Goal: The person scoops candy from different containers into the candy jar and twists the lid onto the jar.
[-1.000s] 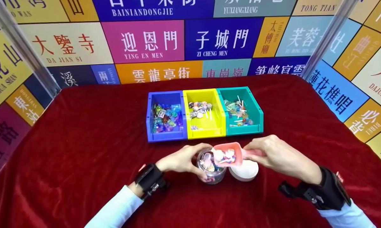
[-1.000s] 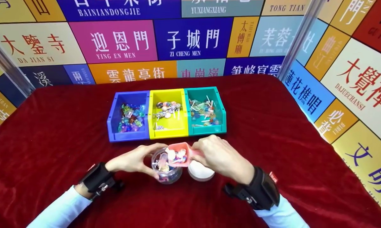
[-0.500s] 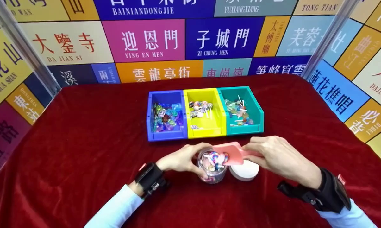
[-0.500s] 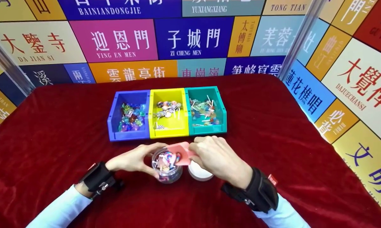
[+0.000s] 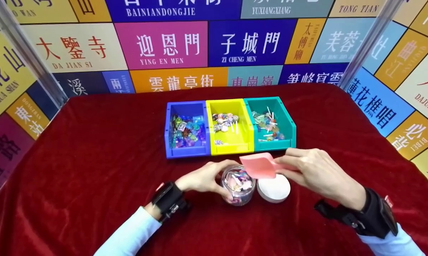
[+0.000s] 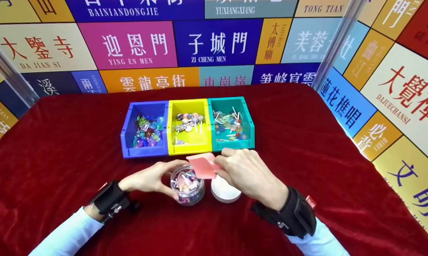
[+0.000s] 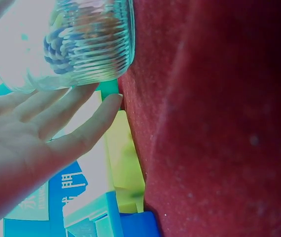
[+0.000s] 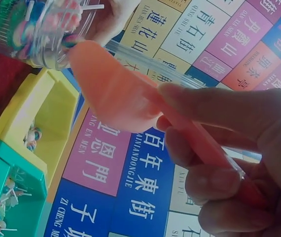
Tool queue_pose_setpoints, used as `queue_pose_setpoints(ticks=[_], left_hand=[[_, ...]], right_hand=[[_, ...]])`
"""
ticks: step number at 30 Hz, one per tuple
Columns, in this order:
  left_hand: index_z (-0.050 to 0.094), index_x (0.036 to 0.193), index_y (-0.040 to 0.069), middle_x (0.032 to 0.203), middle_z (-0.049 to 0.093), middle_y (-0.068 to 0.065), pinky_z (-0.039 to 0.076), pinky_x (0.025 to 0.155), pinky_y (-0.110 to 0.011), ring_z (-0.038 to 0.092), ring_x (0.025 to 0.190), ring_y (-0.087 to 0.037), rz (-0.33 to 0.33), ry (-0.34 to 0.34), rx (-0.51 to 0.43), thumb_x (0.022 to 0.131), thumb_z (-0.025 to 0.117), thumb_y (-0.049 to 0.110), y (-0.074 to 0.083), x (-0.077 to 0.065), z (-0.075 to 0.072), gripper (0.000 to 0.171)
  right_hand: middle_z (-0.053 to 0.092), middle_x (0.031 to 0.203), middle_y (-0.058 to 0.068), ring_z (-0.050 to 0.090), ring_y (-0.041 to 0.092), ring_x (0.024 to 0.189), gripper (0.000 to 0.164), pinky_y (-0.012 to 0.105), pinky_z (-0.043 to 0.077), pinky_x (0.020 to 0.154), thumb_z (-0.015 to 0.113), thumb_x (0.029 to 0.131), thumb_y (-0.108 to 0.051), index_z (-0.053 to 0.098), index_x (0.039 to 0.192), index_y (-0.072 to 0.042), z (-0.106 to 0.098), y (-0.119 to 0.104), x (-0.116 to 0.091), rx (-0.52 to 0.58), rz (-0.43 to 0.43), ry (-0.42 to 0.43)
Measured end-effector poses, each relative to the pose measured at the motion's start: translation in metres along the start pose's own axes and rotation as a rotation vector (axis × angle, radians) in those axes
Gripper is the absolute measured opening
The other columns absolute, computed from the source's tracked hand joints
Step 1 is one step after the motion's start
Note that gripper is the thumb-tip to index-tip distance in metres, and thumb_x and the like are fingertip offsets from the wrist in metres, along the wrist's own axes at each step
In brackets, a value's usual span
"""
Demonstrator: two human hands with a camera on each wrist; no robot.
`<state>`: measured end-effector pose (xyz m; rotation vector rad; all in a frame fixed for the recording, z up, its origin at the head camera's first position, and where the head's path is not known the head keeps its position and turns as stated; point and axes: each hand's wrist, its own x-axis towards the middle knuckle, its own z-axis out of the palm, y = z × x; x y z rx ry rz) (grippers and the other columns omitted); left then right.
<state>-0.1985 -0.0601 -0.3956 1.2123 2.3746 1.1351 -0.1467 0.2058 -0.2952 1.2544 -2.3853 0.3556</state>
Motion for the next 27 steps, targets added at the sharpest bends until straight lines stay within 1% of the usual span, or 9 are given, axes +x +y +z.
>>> queue_pose_setpoints(ticks=[5, 9, 12, 14, 19, 22, 24, 26, 27], left_hand=[[0.044, 0.126, 0.008, 0.116, 0.056, -0.007, 0.046, 0.081, -0.019, 0.054, 0.101, -0.015, -0.021, -0.002, 0.001, 0.065, 0.079, 0.024, 0.0, 0.0, 0.0, 0.072], [0.042, 0.128, 0.007, 0.116, 0.056, -0.008, 0.046, 0.082, -0.021, 0.055, 0.101, -0.016, -0.036, -0.008, 0.028, 0.066, 0.078, 0.026, 0.001, -0.001, 0.0, 0.074], [0.041, 0.13, 0.005, 0.119, 0.054, -0.009, 0.047, 0.084, -0.025, 0.054, 0.101, -0.016, -0.031, -0.014, 0.056, 0.067, 0.078, 0.027, 0.002, -0.001, 0.0, 0.076], [0.039, 0.131, 0.004, 0.121, 0.053, -0.01, 0.046, 0.086, -0.027, 0.053, 0.103, -0.017, -0.02, -0.021, 0.061, 0.067, 0.077, 0.027, 0.002, -0.002, -0.001, 0.077], [0.039, 0.131, 0.003, 0.124, 0.052, -0.01, 0.048, 0.085, -0.029, 0.054, 0.107, -0.019, 0.0, -0.023, -0.018, 0.07, 0.075, 0.026, 0.0, -0.005, -0.007, 0.075], [0.04, 0.13, 0.003, 0.123, 0.053, -0.011, 0.048, 0.084, -0.033, 0.054, 0.106, -0.02, -0.009, 0.002, -0.061, 0.074, 0.072, 0.027, 0.0, -0.007, -0.013, 0.069], [0.042, 0.13, 0.002, 0.123, 0.053, -0.012, 0.048, 0.084, -0.033, 0.055, 0.106, -0.02, -0.011, 0.034, -0.065, 0.078, 0.067, 0.028, 0.0, -0.008, -0.018, 0.062], [0.044, 0.127, 0.0, 0.121, 0.054, -0.015, 0.048, 0.085, -0.032, 0.056, 0.104, -0.022, -0.011, 0.088, -0.065, 0.083, 0.062, 0.027, 0.0, -0.009, -0.022, 0.055], [0.046, 0.125, -0.001, 0.119, 0.054, -0.016, 0.048, 0.084, -0.031, 0.056, 0.103, -0.023, -0.01, 0.126, -0.057, 0.085, 0.06, 0.027, -0.001, -0.01, -0.024, 0.051]], right_hand=[[0.051, 0.068, -0.01, 0.046, 0.001, 0.054, 0.016, 0.014, 0.036, 0.048, 0.072, 0.072, -0.016, 0.068, 0.088, -0.015, 0.0, 0.0, 0.002, 0.015, -0.019, 0.008], [0.054, 0.07, -0.01, 0.049, 0.002, 0.056, 0.015, 0.016, 0.04, 0.051, 0.072, 0.072, -0.016, 0.068, 0.087, -0.014, 0.004, 0.002, 0.001, 0.028, -0.007, 0.002], [0.059, 0.073, -0.01, 0.053, 0.004, 0.061, 0.014, 0.017, 0.043, 0.055, 0.072, 0.073, -0.017, 0.068, 0.086, -0.014, 0.007, 0.005, 0.001, 0.06, 0.029, -0.012], [0.062, 0.075, -0.01, 0.055, 0.004, 0.064, 0.012, 0.016, 0.044, 0.058, 0.071, 0.074, -0.018, 0.068, 0.085, -0.014, 0.009, 0.009, 0.001, 0.104, 0.062, -0.026], [0.064, 0.077, -0.011, 0.054, 0.003, 0.066, 0.009, 0.012, 0.042, 0.06, 0.069, 0.077, -0.019, 0.069, 0.085, -0.015, 0.014, 0.019, 0.002, 0.233, 0.155, -0.051], [0.065, 0.079, -0.01, 0.055, 0.003, 0.068, 0.012, 0.013, 0.043, 0.061, 0.07, 0.076, -0.02, 0.07, 0.087, -0.014, 0.017, 0.023, 0.004, 0.276, 0.214, -0.048], [0.066, 0.082, -0.007, 0.055, 0.004, 0.07, 0.015, 0.015, 0.045, 0.061, 0.07, 0.076, -0.021, 0.07, 0.09, -0.013, 0.019, 0.025, 0.007, 0.295, 0.257, -0.045], [0.067, 0.084, -0.005, 0.056, 0.005, 0.071, 0.018, 0.017, 0.045, 0.061, 0.069, 0.077, -0.021, 0.07, 0.092, -0.011, 0.021, 0.026, 0.012, 0.303, 0.291, -0.042], [0.067, 0.084, -0.003, 0.055, 0.006, 0.071, 0.019, 0.018, 0.045, 0.061, 0.069, 0.077, -0.021, 0.07, 0.093, -0.01, 0.023, 0.026, 0.015, 0.307, 0.304, -0.043]])
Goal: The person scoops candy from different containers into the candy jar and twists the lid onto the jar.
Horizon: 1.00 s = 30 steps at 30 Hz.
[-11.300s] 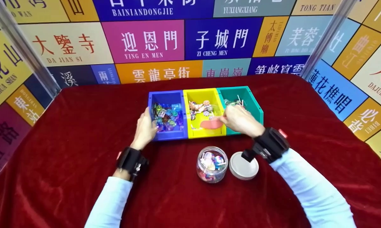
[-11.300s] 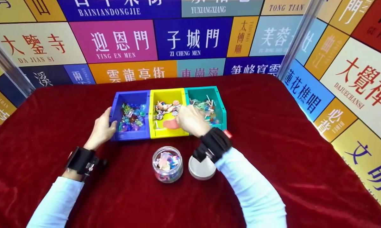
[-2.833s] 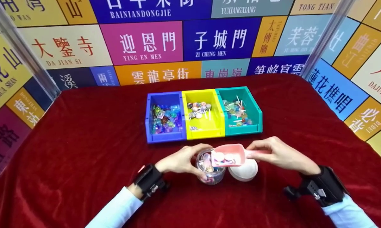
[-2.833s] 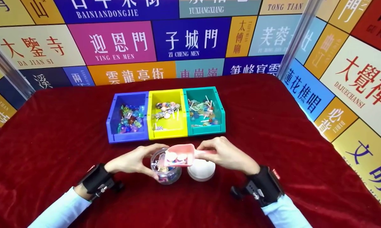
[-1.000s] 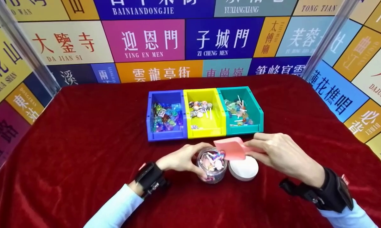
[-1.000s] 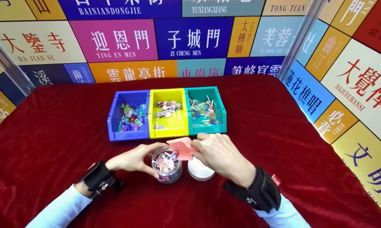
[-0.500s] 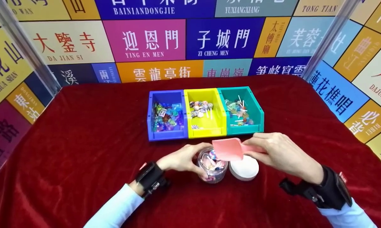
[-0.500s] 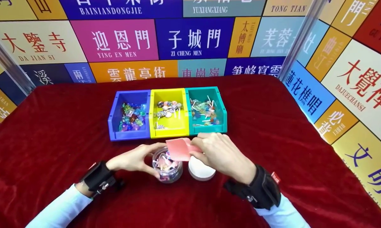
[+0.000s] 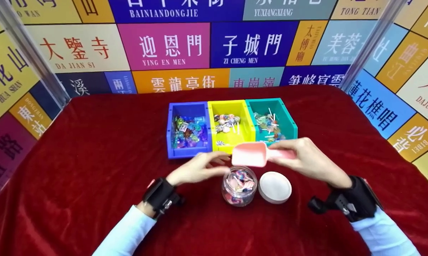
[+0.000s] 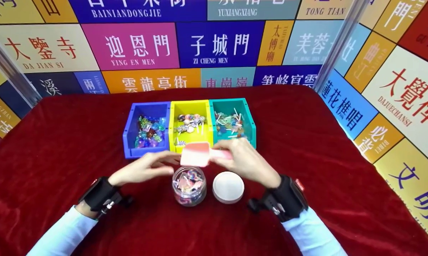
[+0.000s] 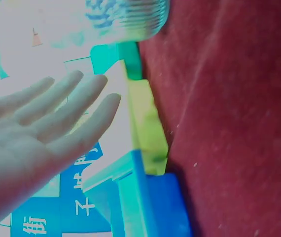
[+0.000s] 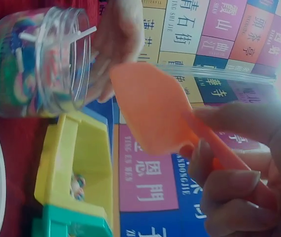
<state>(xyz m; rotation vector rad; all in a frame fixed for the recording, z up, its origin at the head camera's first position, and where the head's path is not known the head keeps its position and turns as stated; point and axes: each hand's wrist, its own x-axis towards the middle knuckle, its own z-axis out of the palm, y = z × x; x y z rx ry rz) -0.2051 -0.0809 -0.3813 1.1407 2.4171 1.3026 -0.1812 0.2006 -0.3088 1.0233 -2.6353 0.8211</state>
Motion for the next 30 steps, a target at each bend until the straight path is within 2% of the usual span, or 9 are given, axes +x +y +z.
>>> queue_pose_setpoints(ticks=[3, 6, 9, 13, 17, 21, 24, 27, 30], left_hand=[[0.051, 0.118, -0.005, 0.114, 0.057, -0.02, 0.048, 0.083, -0.034, 0.058, 0.1, -0.027, 0.013, 0.145, 0.045, 0.088, 0.055, 0.02, 0.0, -0.002, -0.006, 0.039], [0.054, 0.111, -0.007, 0.108, 0.059, -0.021, 0.048, 0.083, -0.038, 0.057, 0.098, -0.031, -0.011, 0.29, 0.099, 0.087, 0.056, 0.014, -0.001, -0.003, -0.011, 0.032], [0.055, 0.107, -0.008, 0.104, 0.06, -0.023, 0.047, 0.083, -0.041, 0.057, 0.096, -0.034, -0.037, 0.388, 0.135, 0.085, 0.058, 0.009, -0.001, -0.004, -0.016, 0.028], [0.057, 0.104, -0.008, 0.102, 0.06, -0.022, 0.046, 0.084, -0.042, 0.057, 0.094, -0.034, -0.072, 0.512, 0.237, 0.082, 0.06, 0.006, -0.004, -0.006, -0.023, 0.027], [0.057, 0.104, -0.005, 0.102, 0.057, -0.019, 0.041, 0.085, -0.042, 0.05, 0.096, -0.032, -0.168, 0.647, 0.352, 0.079, 0.061, 0.005, -0.009, -0.008, -0.029, 0.027], [0.053, 0.109, -0.002, 0.109, 0.048, -0.021, 0.037, 0.083, -0.044, 0.041, 0.102, -0.032, -0.327, 0.784, 0.385, 0.078, 0.061, 0.007, -0.013, -0.008, -0.037, 0.033], [0.049, 0.115, -0.001, 0.118, 0.041, -0.022, 0.036, 0.083, -0.047, 0.035, 0.109, -0.033, -0.435, 0.844, 0.358, 0.078, 0.06, 0.008, -0.018, -0.006, -0.044, 0.04], [0.043, 0.122, -0.004, 0.124, 0.036, -0.025, 0.035, 0.09, -0.05, 0.032, 0.115, -0.036, -0.493, 0.836, 0.32, 0.079, 0.057, 0.006, -0.024, -0.006, -0.049, 0.046], [0.037, 0.127, -0.008, 0.125, 0.037, -0.03, 0.032, 0.096, -0.05, 0.035, 0.116, -0.04, -0.51, 0.804, 0.301, 0.082, 0.052, 0.003, -0.031, -0.007, -0.05, 0.049]], right_hand=[[0.066, 0.084, 0.0, 0.053, 0.009, 0.069, 0.02, 0.021, 0.043, 0.06, 0.068, 0.078, -0.019, 0.069, 0.095, -0.007, 0.004, 0.0, 0.009, 0.006, 0.026, -0.013], [0.065, 0.083, 0.001, 0.052, 0.012, 0.07, 0.019, 0.024, 0.042, 0.061, 0.067, 0.079, -0.017, 0.068, 0.095, -0.007, 0.009, -0.002, 0.02, 0.016, 0.053, -0.045], [0.066, 0.084, 0.004, 0.053, 0.014, 0.072, 0.02, 0.025, 0.042, 0.062, 0.066, 0.08, -0.017, 0.068, 0.096, -0.005, 0.015, -0.003, 0.031, 0.02, 0.075, -0.077], [0.066, 0.083, 0.007, 0.053, 0.017, 0.073, 0.023, 0.026, 0.041, 0.061, 0.065, 0.08, -0.017, 0.067, 0.097, -0.001, 0.022, -0.005, 0.05, 0.028, 0.092, -0.12], [0.062, 0.072, 0.004, 0.047, 0.014, 0.063, 0.021, 0.022, 0.035, 0.054, 0.063, 0.082, -0.018, 0.067, 0.093, 0.0, 0.028, -0.009, 0.068, 0.041, 0.084, -0.156], [0.042, 0.055, -0.004, 0.034, 0.01, 0.049, 0.022, 0.021, 0.022, 0.047, 0.059, 0.086, -0.024, 0.068, 0.088, -0.004, 0.034, -0.016, 0.086, 0.059, 0.08, -0.209], [0.032, 0.052, -0.005, 0.028, 0.01, 0.045, 0.026, 0.022, 0.018, 0.045, 0.055, 0.088, -0.026, 0.068, 0.082, -0.005, 0.039, -0.02, 0.1, 0.059, 0.081, -0.251], [0.032, 0.05, -0.004, 0.028, 0.01, 0.045, 0.026, 0.021, 0.018, 0.044, 0.055, 0.088, -0.024, 0.067, 0.075, -0.004, 0.045, -0.023, 0.11, 0.035, 0.067, -0.273], [0.032, 0.049, -0.004, 0.028, 0.011, 0.045, 0.028, 0.021, 0.019, 0.044, 0.055, 0.088, -0.02, 0.064, 0.068, -0.004, 0.052, -0.024, 0.119, 0.017, 0.066, -0.28]])
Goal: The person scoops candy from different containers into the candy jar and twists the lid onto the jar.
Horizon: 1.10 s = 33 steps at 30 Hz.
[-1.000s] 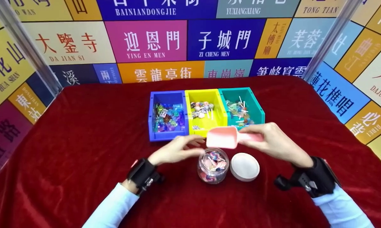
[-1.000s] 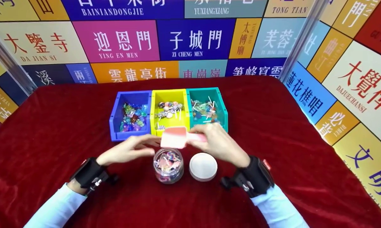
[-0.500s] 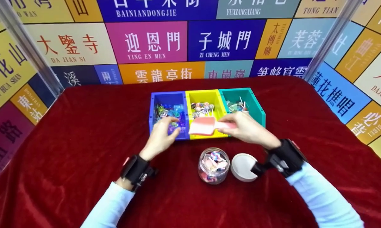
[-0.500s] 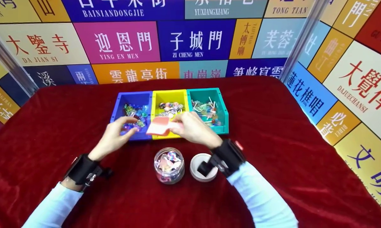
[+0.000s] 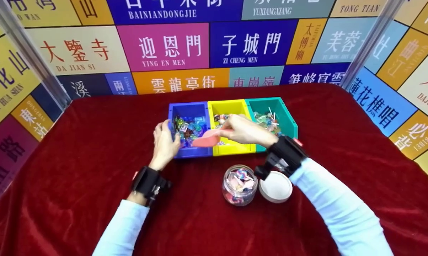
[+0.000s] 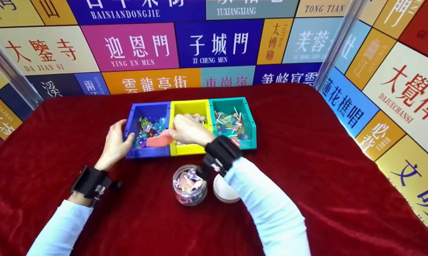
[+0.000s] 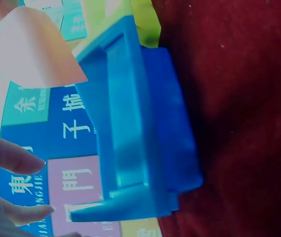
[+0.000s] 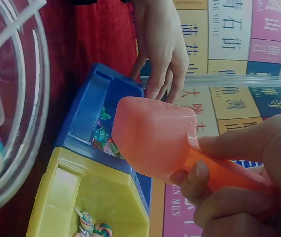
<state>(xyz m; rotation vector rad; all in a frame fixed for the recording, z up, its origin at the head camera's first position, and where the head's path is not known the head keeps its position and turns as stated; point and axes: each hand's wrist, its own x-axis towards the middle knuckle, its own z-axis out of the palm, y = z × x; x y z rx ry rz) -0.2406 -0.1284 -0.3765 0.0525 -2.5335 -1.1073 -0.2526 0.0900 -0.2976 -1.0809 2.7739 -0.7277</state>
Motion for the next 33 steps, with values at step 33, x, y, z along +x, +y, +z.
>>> queue_pose_setpoints(ticks=[33], left_hand=[[0.032, 0.128, -0.016, 0.102, 0.057, -0.029, 0.045, 0.084, -0.045, 0.056, 0.093, -0.04, 0.019, -0.102, 0.057, 0.088, 0.041, -0.001, -0.019, 0.004, 0.002, 0.043]], right_hand=[[0.063, 0.087, 0.016, 0.059, 0.026, 0.076, 0.011, 0.037, 0.052, 0.063, 0.058, 0.077, -0.004, 0.062, 0.087, 0.0, 0.041, -0.041, 0.075, -0.388, 0.255, -0.081]])
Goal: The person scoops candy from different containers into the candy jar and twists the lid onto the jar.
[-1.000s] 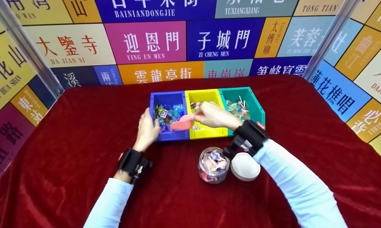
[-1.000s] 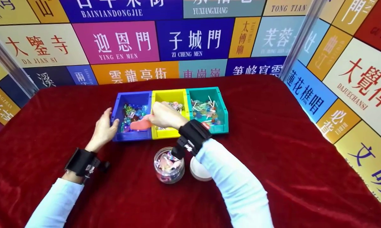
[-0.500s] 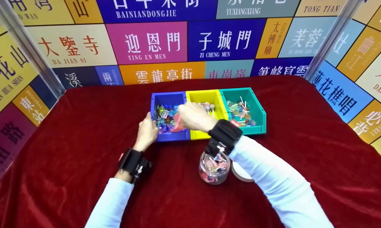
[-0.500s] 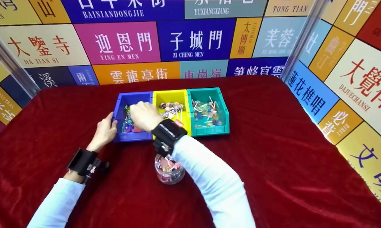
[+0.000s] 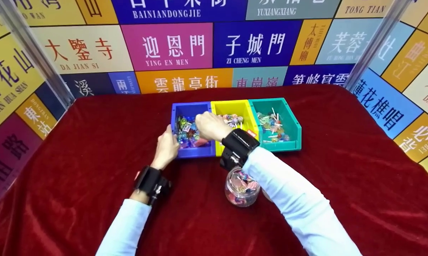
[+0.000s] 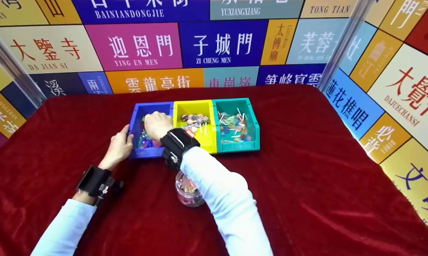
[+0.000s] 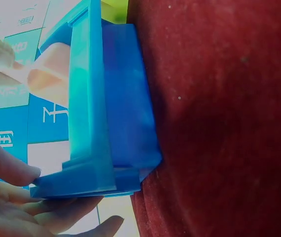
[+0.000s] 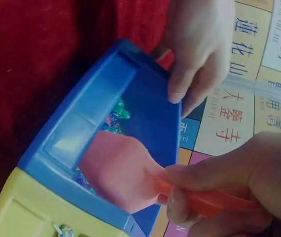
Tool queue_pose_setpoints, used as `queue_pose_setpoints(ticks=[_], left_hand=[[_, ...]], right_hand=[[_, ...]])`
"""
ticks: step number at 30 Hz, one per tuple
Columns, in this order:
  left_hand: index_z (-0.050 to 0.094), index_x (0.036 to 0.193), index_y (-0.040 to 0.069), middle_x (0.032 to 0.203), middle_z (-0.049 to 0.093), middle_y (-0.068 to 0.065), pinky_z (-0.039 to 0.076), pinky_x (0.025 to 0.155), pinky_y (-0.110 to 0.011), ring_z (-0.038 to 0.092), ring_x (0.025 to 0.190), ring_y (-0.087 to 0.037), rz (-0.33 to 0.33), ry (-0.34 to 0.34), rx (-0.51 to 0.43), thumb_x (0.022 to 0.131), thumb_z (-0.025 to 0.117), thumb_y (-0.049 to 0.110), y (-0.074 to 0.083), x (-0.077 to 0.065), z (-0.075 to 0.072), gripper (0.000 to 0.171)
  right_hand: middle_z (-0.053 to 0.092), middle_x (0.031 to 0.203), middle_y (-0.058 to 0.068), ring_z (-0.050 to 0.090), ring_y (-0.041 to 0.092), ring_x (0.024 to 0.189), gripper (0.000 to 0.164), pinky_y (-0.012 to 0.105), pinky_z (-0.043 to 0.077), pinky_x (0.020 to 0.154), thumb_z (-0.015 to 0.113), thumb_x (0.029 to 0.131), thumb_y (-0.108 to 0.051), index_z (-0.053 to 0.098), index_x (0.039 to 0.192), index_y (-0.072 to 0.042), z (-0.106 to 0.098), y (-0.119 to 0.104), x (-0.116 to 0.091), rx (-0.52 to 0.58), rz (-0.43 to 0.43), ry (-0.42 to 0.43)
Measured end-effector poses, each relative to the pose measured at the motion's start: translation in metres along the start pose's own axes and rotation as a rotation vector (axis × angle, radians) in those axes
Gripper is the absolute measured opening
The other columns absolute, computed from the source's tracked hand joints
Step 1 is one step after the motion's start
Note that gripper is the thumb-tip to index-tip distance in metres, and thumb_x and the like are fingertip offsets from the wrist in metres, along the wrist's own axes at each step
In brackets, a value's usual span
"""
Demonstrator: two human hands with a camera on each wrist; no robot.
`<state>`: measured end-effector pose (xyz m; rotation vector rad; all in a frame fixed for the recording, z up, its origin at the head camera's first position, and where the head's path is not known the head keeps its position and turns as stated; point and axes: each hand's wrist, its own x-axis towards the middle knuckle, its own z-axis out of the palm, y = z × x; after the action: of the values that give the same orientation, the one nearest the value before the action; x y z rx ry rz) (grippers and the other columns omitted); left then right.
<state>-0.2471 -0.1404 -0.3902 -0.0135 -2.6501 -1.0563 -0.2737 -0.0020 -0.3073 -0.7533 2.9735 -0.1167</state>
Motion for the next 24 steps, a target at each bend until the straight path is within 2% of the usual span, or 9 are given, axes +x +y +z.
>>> queue_pose_setpoints(ticks=[5, 11, 16, 20, 24], left_hand=[[0.033, 0.127, -0.015, 0.103, 0.056, -0.03, 0.045, 0.084, -0.045, 0.055, 0.094, -0.04, -0.003, 0.001, 0.001, 0.088, 0.042, -0.001, 0.0, 0.001, 0.001, 0.042], [0.035, 0.126, -0.015, 0.105, 0.056, -0.03, 0.045, 0.084, -0.045, 0.055, 0.096, -0.041, 0.01, 0.01, -0.001, 0.088, 0.043, -0.002, -0.001, 0.001, 0.002, 0.041], [0.037, 0.123, -0.015, 0.104, 0.057, -0.031, 0.045, 0.082, -0.046, 0.055, 0.095, -0.042, 0.022, 0.021, 0.023, 0.087, 0.044, -0.002, -0.001, 0.001, 0.003, 0.039], [0.037, 0.124, -0.015, 0.104, 0.056, -0.031, 0.045, 0.082, -0.047, 0.055, 0.095, -0.043, 0.019, 0.03, 0.034, 0.087, 0.044, -0.002, -0.001, 0.001, 0.003, 0.04], [0.037, 0.124, -0.015, 0.104, 0.057, -0.03, 0.045, 0.082, -0.047, 0.055, 0.095, -0.042, 0.019, 0.024, 0.039, 0.087, 0.045, -0.001, -0.002, 0.002, 0.002, 0.04]], right_hand=[[0.061, 0.091, 0.016, 0.055, 0.023, 0.076, 0.021, 0.036, 0.051, 0.068, 0.067, 0.077, -0.017, 0.061, 0.089, 0.0, 0.001, 0.002, 0.007, 0.081, 0.072, -0.085], [0.059, 0.094, 0.016, 0.056, 0.026, 0.081, 0.014, 0.035, 0.051, 0.072, 0.059, 0.081, -0.012, 0.057, 0.084, 0.001, 0.011, 0.006, 0.013, 0.119, 0.029, -0.097], [0.06, 0.094, 0.016, 0.055, 0.025, 0.083, 0.009, 0.033, 0.05, 0.073, 0.056, 0.082, -0.011, 0.052, 0.079, -0.004, 0.019, 0.004, 0.022, 0.16, 0.081, -0.137], [0.061, 0.096, 0.016, 0.056, 0.025, 0.087, 0.008, 0.034, 0.05, 0.076, 0.055, 0.082, -0.01, 0.058, 0.084, -0.002, 0.024, 0.002, 0.027, 0.161, 0.115, -0.121], [0.062, 0.101, 0.018, 0.058, 0.029, 0.092, 0.021, 0.037, 0.049, 0.08, 0.057, 0.083, -0.016, 0.063, 0.091, 0.001, 0.029, -0.002, 0.03, 0.147, 0.094, -0.087]])
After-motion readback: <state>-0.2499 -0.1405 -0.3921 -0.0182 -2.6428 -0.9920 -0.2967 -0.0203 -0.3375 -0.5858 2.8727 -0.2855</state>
